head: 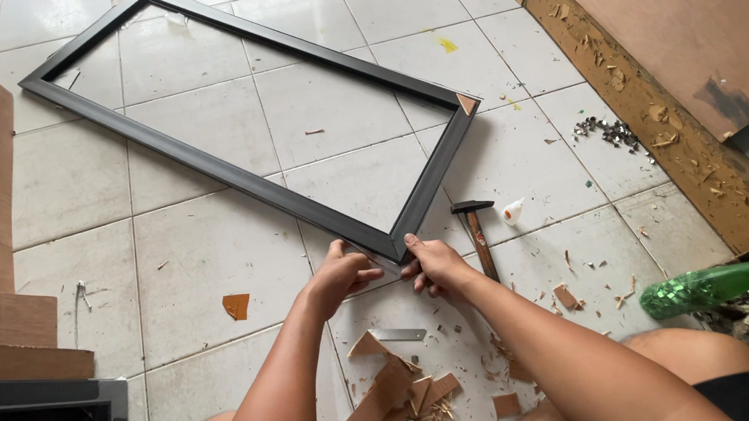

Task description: The person assembles a rectangular picture frame by hand on a tiled floor. They apply glue to the corners and insert small triangular wooden corner pieces to reinforce the joints, using a hammer to tap them into place.

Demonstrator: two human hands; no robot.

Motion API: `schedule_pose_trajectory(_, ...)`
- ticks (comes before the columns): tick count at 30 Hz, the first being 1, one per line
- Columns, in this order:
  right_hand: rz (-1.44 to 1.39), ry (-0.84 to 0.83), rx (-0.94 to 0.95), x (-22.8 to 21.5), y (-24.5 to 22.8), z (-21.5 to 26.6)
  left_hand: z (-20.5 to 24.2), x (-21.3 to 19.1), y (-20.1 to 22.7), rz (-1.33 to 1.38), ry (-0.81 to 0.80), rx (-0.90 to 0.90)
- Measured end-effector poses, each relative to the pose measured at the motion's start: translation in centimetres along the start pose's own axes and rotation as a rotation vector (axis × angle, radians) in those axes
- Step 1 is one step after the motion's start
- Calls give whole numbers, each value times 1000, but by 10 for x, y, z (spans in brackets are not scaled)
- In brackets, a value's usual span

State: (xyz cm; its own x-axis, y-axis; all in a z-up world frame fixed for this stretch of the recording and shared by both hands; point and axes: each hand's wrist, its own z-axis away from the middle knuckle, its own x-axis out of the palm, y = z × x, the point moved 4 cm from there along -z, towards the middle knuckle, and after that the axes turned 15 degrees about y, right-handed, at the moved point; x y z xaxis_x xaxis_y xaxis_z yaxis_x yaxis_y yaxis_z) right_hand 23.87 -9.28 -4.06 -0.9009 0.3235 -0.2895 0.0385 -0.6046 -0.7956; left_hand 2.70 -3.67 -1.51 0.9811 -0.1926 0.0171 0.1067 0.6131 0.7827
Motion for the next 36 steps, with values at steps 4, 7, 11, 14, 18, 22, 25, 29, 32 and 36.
schedule_pose_trajectory(4,177,52,-117,-10,-6,23,17,7,3,-269,-35,33)
schedule_pose_trajectory(7,531,135,-260,-18,-14,61,6,15,-14,-743,-59,275)
schedule_pose_trajectory(11,681,122,-405,-21,-24,116,23,3,-49,-1329,81,588)
schedule_pose_trajectory(14,656,102,-420,-19,-23,143,43,-8,-79,-1397,173,664)
schedule_pose_trajectory(18,605,96,-448,-26,-2,155,62,-1,-102,-1380,248,749)
schedule_pose_trajectory(22,562,120,-511,-49,21,156,88,24,-115,-1369,329,656)
schedule_pose_trajectory(25,595,212,-571,-80,42,160,103,46,-122,-1286,350,721)
schedule_pose_trajectory(29,402,358,-522,-117,46,187,127,58,-109,-1228,317,697)
schedule_pose_trajectory(32,200,377,-417,-126,54,193,136,63,-107,-922,298,605)
schedule_pose_trajectory(36,-15,185,-331,-123,47,214,159,71,-91,86,139,224)
